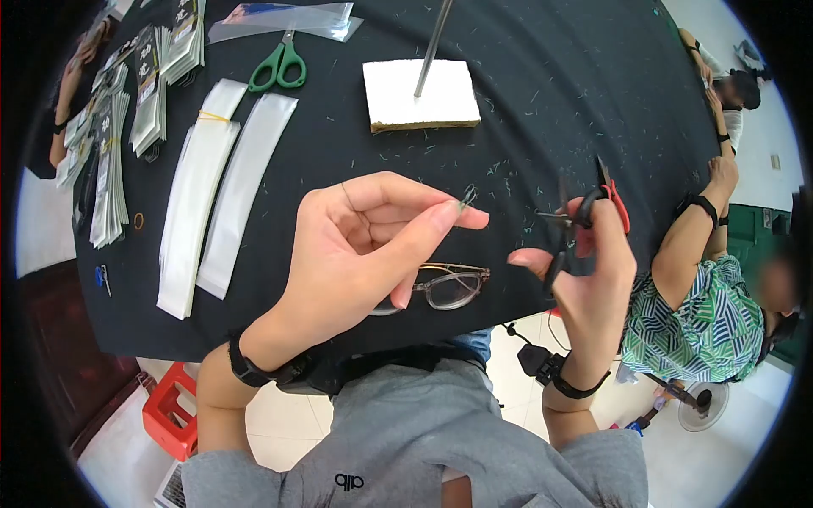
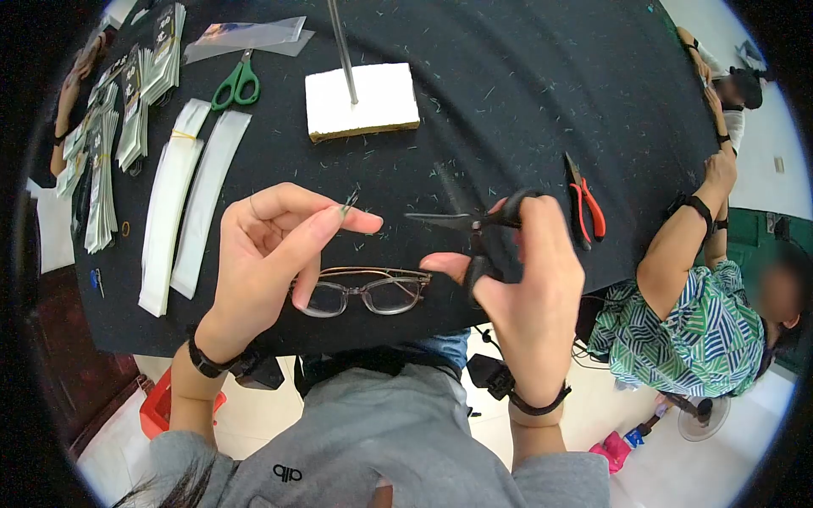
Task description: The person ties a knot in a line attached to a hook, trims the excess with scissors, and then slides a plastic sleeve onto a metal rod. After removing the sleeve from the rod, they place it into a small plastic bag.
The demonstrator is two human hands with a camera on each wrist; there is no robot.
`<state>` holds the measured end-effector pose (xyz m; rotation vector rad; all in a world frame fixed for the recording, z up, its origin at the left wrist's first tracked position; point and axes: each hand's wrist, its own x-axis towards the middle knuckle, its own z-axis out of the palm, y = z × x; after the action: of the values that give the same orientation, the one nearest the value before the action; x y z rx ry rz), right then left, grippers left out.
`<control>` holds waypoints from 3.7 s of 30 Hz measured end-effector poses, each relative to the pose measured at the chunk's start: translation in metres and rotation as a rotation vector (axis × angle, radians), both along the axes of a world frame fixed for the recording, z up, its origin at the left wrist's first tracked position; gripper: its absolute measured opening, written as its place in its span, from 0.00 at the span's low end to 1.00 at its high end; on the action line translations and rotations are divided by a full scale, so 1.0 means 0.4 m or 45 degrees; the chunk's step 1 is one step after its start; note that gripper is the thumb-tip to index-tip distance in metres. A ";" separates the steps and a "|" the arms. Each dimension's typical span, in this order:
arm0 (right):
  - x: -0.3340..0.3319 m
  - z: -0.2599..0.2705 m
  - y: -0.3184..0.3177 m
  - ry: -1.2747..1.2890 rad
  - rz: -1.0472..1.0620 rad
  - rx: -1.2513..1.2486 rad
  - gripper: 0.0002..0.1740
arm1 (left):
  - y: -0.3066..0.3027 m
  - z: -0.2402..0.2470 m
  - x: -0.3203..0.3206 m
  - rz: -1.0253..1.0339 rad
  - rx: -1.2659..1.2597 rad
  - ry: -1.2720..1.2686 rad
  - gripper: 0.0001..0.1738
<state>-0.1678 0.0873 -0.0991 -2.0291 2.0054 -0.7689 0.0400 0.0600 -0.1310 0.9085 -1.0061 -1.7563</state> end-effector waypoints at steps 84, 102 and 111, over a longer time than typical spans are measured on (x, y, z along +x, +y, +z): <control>0.045 -0.028 0.009 0.168 0.088 -0.051 0.27 | 0.034 -0.009 -0.009 0.101 -0.391 -0.304 0.07; 0.045 -0.016 0.002 -0.078 0.015 -0.042 0.30 | 0.024 -0.011 -0.013 0.105 -0.240 -0.120 0.06; 0.062 -0.045 0.013 0.056 0.097 0.029 0.30 | 0.024 0.005 -0.004 0.040 -0.077 -0.054 0.09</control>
<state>-0.1432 0.0923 -0.1172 -2.1137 1.9376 -0.6892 0.0385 0.0696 -0.1291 0.9217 -1.0612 -1.6778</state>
